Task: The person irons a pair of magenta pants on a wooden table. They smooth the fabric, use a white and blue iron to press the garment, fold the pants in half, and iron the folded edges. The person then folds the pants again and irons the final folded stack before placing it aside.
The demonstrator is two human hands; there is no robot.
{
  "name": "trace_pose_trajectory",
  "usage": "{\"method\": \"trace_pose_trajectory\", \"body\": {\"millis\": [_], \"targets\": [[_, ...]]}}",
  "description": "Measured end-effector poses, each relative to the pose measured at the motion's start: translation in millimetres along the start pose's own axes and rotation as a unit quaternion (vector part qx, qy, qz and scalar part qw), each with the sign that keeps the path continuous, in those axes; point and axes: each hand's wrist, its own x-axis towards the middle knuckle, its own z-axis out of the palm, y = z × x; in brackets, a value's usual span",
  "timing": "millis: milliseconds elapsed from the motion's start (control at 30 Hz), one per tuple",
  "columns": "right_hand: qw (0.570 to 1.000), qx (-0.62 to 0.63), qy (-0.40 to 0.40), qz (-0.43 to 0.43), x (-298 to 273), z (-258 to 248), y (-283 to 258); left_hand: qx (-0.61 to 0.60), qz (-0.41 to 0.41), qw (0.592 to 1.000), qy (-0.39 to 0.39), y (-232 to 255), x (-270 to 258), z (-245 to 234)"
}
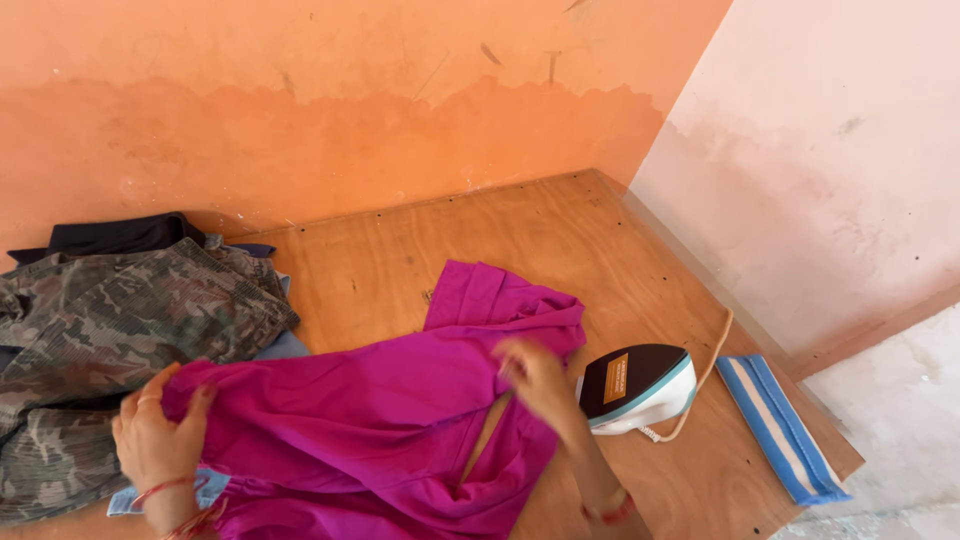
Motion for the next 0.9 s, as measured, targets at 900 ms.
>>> {"method": "trace_pose_trajectory", "body": {"millis": [900], "targets": [[0.802, 0.290, 0.522, -0.005, 162, -31, 132, 0.018, 0.118, 0.992, 0.028, 46, -13, 38]]}}
